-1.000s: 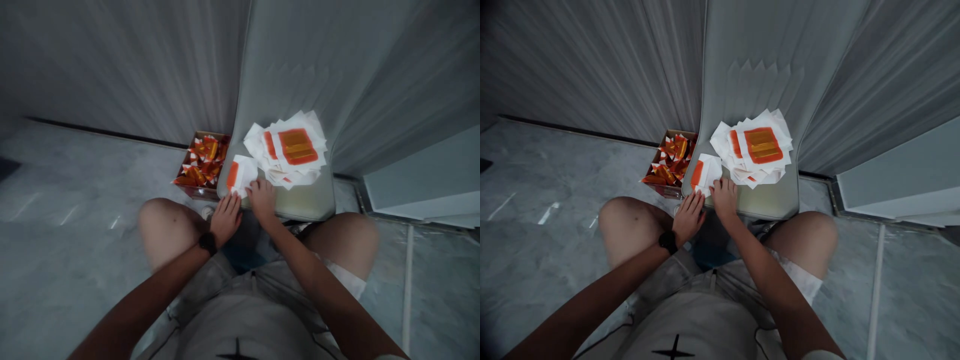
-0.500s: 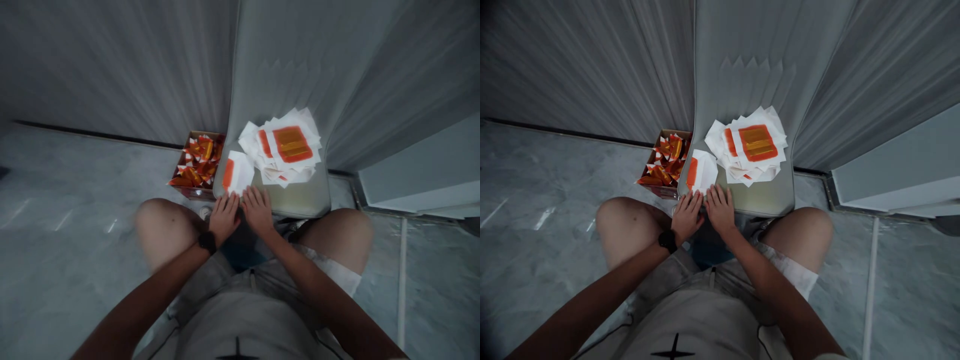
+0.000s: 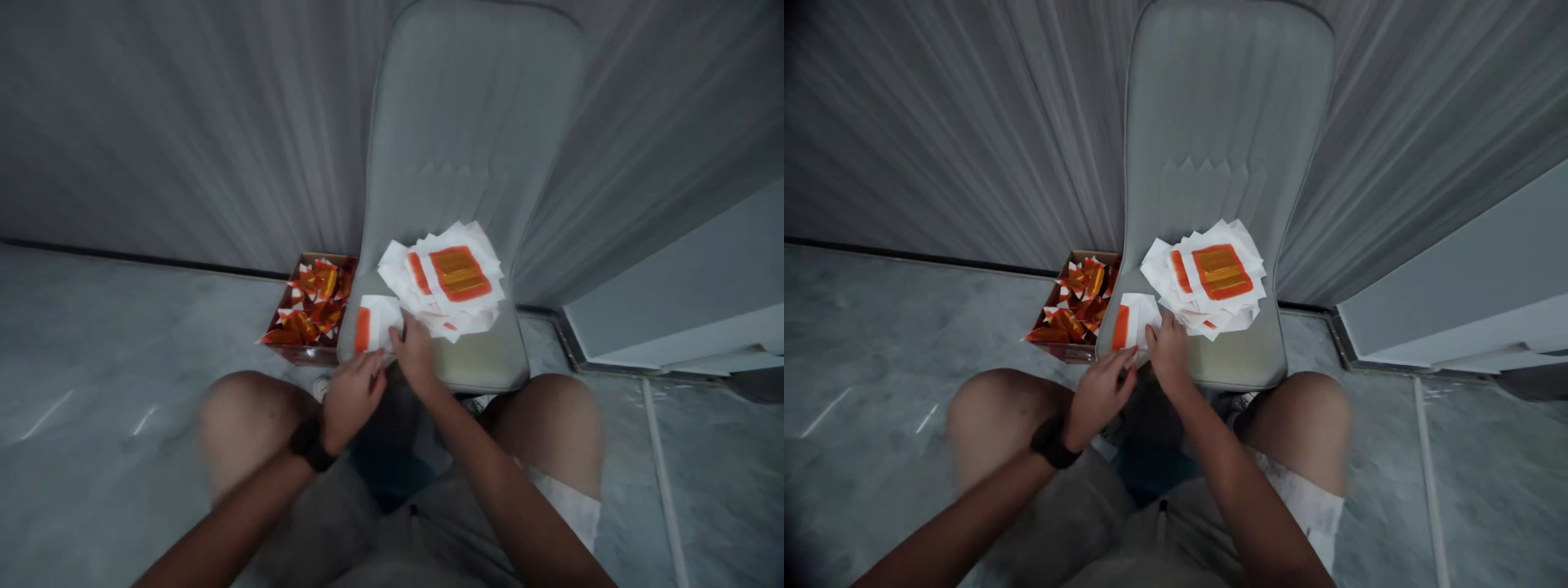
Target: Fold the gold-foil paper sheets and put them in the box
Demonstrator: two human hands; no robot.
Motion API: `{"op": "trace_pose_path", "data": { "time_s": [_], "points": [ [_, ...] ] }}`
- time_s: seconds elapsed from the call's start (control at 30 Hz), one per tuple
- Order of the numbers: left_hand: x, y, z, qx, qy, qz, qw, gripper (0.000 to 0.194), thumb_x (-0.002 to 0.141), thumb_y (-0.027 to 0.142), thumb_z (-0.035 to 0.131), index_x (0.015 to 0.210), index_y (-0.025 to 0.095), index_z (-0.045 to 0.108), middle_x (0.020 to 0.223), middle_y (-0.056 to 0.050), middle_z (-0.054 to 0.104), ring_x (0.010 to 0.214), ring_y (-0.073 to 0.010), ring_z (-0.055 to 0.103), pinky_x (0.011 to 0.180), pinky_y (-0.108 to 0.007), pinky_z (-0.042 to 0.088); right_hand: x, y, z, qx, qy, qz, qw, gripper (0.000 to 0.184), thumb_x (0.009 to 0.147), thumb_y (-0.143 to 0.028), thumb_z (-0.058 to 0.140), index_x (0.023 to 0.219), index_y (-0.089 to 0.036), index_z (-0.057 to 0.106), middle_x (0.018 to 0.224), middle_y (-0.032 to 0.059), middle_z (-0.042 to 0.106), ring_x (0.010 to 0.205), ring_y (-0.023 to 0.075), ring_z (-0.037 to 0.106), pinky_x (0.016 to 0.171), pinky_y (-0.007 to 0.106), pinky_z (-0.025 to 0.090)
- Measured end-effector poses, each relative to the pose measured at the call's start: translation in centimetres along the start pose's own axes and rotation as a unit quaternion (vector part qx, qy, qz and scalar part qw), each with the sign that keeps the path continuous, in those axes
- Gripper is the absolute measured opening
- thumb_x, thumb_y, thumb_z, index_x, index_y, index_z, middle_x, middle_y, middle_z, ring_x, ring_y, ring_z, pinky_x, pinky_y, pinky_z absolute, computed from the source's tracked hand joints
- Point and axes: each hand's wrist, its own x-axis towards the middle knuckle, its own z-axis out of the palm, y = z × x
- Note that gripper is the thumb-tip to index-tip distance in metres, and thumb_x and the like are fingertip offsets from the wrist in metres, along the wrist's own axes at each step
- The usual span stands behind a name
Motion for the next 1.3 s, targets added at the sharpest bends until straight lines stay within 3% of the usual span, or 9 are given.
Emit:
{"op": "trace_pose_path", "data": {
  "time_s": [0.13,0.23,0.3,0.5,0.67,0.83,1.0,1.13,1.3],
  "points": [
    [7.3,-5.5,-0.7,-0.043,-0.004,0.08,0.996,0.027,0.102,0.026,0.05,0.122,0.022,0.068,0.124,-0.008,0.07,0.112,-0.0233,0.066,0.099,-0.037,0.052,4.6,-0.2,1.1,0.033,-0.014,0.052,0.998,0.037,0.095,-0.026,0.061,0.128,-0.011,0.066,0.105,0.0143,0.075,0.097,0.0267,0.067,0.088,0.036,0.05],
    [11.2,-8.6,0.5,-0.052,-0.047,0.151,0.986,0.023,0.102,0.027,0.052,0.115,0.022,0.071,0.118,-0.007,0.072,0.109,-0.0234,0.064,0.101,-0.039,0.051,5.3,-0.2,1.7,0.028,-0.02,-0.01,0.999,0.026,0.098,-0.023,0.057,0.116,-0.015,0.073,0.101,0.0113,0.075,0.094,0.0235,0.067,0.087,0.034,0.05],
    [12.3,-9.4,1.5,-0.069,-0.049,0.137,0.987,0.021,0.101,0.025,0.054,0.113,0.023,0.07,0.116,-0.006,0.072,0.107,-0.023,0.064,0.1,-0.038,0.05,4.9,-0.1,1.8,0.012,-0.022,-0.066,0.997,0.024,0.101,-0.025,0.055,0.112,-0.016,0.076,0.103,0.0107,0.075,0.096,0.0223,0.066,0.09,0.034,0.049],
    [11.9,-8.6,2.3,-0.041,0.05,-0.106,0.992,0.031,0.089,0.032,0.07,0.116,0.019,0.064,0.115,-0.012,0.066,0.114,-0.0321,0.06,0.098,-0.045,0.05,4.3,0.4,2.1,-0.023,-0.023,-0.117,0.993,0.03,0.105,-0.03,0.052,0.108,-0.019,0.08,0.107,0.0112,0.073,0.103,0.0241,0.064,0.095,0.038,0.05],
    [11.5,-8.3,2.5,-0.094,0.059,-0.188,0.976,0.033,0.088,0.039,0.071,0.113,0.019,0.062,0.107,-0.011,0.066,0.105,-0.0299,0.063,0.094,-0.043,0.052,4.6,1.3,1.9,0.042,-0.04,-0.11,0.992,0.023,0.101,-0.029,0.059,0.111,-0.022,0.079,0.111,0.0099,0.072,0.104,0.0245,0.065,0.094,0.038,0.053],
    [11.8,-7.9,2.5,-0.052,0.036,-0.173,0.983,0.017,0.089,0.036,0.071,0.096,0.021,0.069,0.098,-0.009,0.068,0.1,-0.0301,0.062,0.091,-0.043,0.05,4.6,1.7,1.9,0.052,-0.031,-0.115,0.991,0.029,0.101,-0.03,0.056,0.122,-0.021,0.074,0.114,0.0123,0.071,0.107,0.0268,0.065,0.096,0.043,0.054],
    [10.9,-8.0,2.6,-0.064,0.061,-0.112,0.99,0.019,0.095,0.03,0.067,0.111,0.022,0.071,0.104,-0.007,0.072,0.098,-0.0257,0.064,0.088,-0.038,0.051,4.8,1.3,1.8,0.022,-0.056,-0.142,0.988,0.022,0.099,-0.032,0.062,0.106,-0.02,0.079,0.107,0.0107,0.074,0.1,0.0254,0.065,0.094,0.041,0.052],
    [9.8,-8.6,3.2,-0.041,0.075,-0.024,0.996,0.026,0.1,0.025,0.059,0.121,0.025,0.073,0.116,-0.005,0.073,0.103,-0.0235,0.064,0.092,-0.036,0.051,5.0,0.4,1.2,-0.037,-0.092,-0.155,0.983,0.022,0.097,-0.027,0.065,0.113,-0.019,0.077,0.114,0.0112,0.073,0.104,0.0272,0.063,0.095,0.042,0.048],
    [9.4,-8.8,3.5,-0.02,0.071,0.031,0.997,0.029,0.1,0.026,0.058,0.125,0.027,0.074,0.119,-0.005,0.073,0.106,-0.0238,0.062,0.097,-0.038,0.051,4.9,0.0,0.9,-0.064,-0.114,-0.178,0.975,0.024,0.101,-0.028,0.059,0.115,-0.02,0.076,0.114,0.0106,0.072,0.106,0.0266,0.061,0.093,0.041,0.044]
  ]
}}
